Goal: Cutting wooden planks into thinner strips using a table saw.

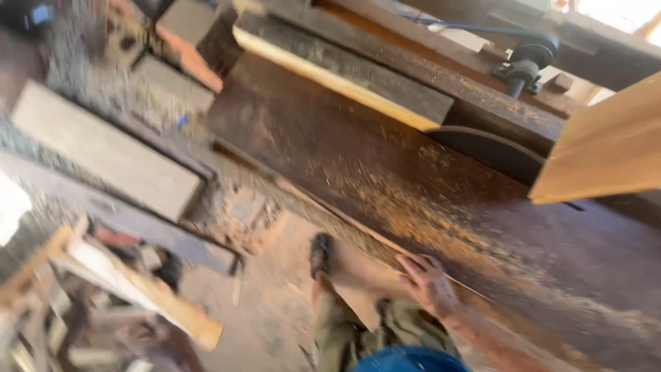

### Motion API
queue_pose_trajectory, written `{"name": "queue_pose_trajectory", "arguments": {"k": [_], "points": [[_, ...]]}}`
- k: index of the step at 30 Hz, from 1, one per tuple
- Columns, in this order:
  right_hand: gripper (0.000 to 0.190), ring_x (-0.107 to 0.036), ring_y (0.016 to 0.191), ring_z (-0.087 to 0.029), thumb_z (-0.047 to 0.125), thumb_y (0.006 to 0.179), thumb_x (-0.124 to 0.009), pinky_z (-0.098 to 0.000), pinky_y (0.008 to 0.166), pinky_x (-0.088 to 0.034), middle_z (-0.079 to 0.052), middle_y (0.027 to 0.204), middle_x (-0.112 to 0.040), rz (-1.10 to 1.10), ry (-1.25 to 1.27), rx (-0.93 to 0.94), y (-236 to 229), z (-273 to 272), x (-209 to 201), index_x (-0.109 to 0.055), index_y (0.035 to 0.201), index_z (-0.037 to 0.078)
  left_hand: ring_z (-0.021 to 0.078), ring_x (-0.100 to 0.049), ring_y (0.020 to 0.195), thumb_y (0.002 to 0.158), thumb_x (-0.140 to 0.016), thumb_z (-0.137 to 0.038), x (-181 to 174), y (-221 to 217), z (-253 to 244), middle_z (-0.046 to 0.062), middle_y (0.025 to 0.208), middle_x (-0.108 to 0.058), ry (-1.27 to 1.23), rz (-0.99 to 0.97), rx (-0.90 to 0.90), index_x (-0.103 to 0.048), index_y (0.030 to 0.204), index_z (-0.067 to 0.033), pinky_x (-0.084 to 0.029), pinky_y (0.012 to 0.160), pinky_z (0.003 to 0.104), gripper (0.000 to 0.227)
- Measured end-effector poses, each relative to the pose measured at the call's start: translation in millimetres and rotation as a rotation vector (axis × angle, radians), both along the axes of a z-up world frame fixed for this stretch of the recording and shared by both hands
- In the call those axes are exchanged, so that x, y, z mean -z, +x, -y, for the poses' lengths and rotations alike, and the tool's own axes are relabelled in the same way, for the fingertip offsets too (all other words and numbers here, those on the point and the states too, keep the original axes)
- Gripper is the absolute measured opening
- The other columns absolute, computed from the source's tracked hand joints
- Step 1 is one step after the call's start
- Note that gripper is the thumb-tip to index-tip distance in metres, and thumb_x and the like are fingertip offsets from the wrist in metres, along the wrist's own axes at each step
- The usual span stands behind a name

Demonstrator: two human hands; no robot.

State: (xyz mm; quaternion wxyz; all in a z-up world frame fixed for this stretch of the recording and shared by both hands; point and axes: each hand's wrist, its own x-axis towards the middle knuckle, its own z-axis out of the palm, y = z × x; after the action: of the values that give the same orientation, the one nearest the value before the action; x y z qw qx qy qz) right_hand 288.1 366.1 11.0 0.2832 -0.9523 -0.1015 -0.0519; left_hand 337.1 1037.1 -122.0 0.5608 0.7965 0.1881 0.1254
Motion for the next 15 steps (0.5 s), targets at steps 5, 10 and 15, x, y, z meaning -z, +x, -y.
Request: {"name": "queue_pose_trajectory", "arguments": {"k": [5,10,15], "points": [[0.045,-0.07,0.087,-0.022,0.042,0.092,-0.07,-0.0397,0.079,-0.057,-0.009,0.103,-0.076,0.089,-0.186,0.311,56.6,-18.7,14.8,-0.07,0.124,0.01,0.0304,-0.057,0.132,0.091,-0.079,-0.021,-176.9,246.6,231.5,0.016,0.142,-0.061,0.584,0.077,0.428,-0.06,0.138,-0.0039,-0.048,0.112,0.041,0.054],[0.037,-0.069,0.078,-0.021,0.044,0.089,-0.074,-0.0403,0.07,-0.055,-0.005,0.089,-0.075,0.095,-0.262,0.516,79.3,-25.9,19.6,-0.074,0.111,0.014,0.0414,-0.049,0.137,0.084,-0.082,-0.025,-208.8,460.3,432.3,0.028,0.153,-0.047,0.895,0.51,1.206,-0.037,0.152,0.0055,-0.04,0.114,0.054,0.087],[0.038,-0.065,0.074,-0.021,0.044,0.086,-0.077,-0.0403,0.066,-0.052,-0.003,0.084,-0.071,0.178,-0.296,0.545,85.3,-26.1,18.0,-0.071,0.109,0.014,0.0349,-0.029,0.146,0.08,-0.085,-0.03,-185.4,596.1,525.2,0.019,0.164,-0.019,1.517,0.395,1.447,-0.009,0.162,-0.0196,-0.023,0.117,0.06,0.112]]}}
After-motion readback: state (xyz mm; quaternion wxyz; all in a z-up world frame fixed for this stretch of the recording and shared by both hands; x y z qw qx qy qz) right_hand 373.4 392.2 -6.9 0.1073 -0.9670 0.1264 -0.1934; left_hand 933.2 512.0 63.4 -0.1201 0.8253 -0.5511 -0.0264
